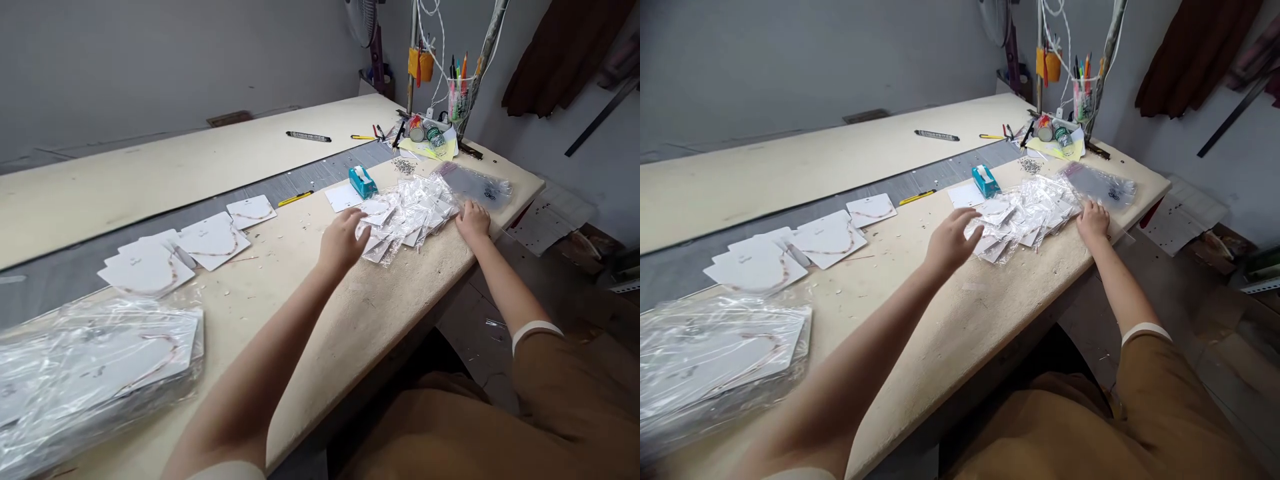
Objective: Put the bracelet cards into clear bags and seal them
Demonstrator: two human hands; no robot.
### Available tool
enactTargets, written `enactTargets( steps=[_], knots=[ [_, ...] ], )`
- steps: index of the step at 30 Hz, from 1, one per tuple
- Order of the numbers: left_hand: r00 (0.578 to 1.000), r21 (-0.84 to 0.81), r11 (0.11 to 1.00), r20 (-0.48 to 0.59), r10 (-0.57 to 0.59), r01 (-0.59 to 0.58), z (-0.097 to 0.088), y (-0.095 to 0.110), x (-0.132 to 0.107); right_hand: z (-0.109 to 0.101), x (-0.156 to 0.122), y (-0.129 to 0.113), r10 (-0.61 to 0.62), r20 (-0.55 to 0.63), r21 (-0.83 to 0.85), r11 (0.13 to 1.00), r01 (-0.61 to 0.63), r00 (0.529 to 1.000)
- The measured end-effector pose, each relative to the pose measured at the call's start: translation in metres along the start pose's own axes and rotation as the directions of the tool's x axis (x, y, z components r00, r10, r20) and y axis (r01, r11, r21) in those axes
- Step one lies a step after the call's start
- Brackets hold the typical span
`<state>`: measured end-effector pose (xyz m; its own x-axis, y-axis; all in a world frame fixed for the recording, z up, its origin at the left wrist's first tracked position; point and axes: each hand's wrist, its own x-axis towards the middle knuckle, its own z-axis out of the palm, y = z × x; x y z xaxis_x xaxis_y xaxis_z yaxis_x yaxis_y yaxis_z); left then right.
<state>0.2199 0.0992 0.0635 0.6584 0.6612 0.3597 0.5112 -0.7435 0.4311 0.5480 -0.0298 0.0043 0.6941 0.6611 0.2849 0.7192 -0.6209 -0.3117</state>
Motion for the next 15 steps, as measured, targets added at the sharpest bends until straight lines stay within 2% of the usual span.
enactTargets(
  steps=[3, 5, 7, 8, 9, 10, 11, 12, 13, 15],
  knots=[
    [0.993, -0.047, 0.992, -0.006, 0.119, -0.119, -0.004, 0.011, -0.044, -0.011, 0.0, -0.008, 0.054, -0.026, 0.051, 0.997, -0.053, 0.998],
    [0.992, -0.135, 0.983, -0.01, 0.124, -0.124, -0.008, 0.019, -0.068, -0.029, -0.004, -0.017, 0.059, -0.063, 0.096, 0.994, -0.052, 0.996],
    [0.997, -0.26, 0.963, -0.001, 0.076, -0.074, -0.01, 0.027, -0.084, -0.056, -0.015, -0.032, 0.01, -0.058, 0.351, 0.936, 0.011, 0.998],
    [0.999, -0.336, 0.942, 0.018, 0.027, -0.019, -0.01, 0.031, -0.089, -0.071, -0.024, -0.042, -0.044, -0.011, 0.55, 0.834, 0.043, 0.999],
    [0.998, -0.423, 0.904, 0.052, -0.036, 0.055, -0.011, 0.035, -0.091, -0.085, -0.034, -0.054, -0.127, 0.058, 0.75, 0.66, 0.04, 0.99],
    [0.989, -0.515, 0.846, 0.105, -0.101, 0.141, -0.011, 0.038, -0.092, -0.098, -0.045, -0.067, -0.236, 0.139, 0.888, 0.459, -0.016, 0.962],
    [0.972, -0.604, 0.763, 0.17, -0.159, 0.231, -0.012, 0.041, -0.092, -0.11, -0.057, -0.08, -0.349, 0.21, 0.948, 0.3, -0.103, 0.913],
    [0.952, -0.686, 0.66, 0.233, -0.2, 0.307, -0.014, 0.045, -0.09, -0.119, -0.069, -0.094, -0.445, 0.266, 0.96, 0.208, -0.19, 0.855],
    [0.935, -0.758, 0.548, 0.276, -0.221, 0.353, -0.018, 0.047, -0.089, -0.126, -0.08, -0.106, -0.519, 0.309, 0.951, 0.166, -0.26, 0.797],
    [0.932, -0.875, 0.343, 0.271, -0.24, 0.343, -0.028, 0.051, -0.088, -0.132, -0.099, -0.128, -0.593, 0.362, 0.927, 0.153, -0.341, 0.719]
  ],
)
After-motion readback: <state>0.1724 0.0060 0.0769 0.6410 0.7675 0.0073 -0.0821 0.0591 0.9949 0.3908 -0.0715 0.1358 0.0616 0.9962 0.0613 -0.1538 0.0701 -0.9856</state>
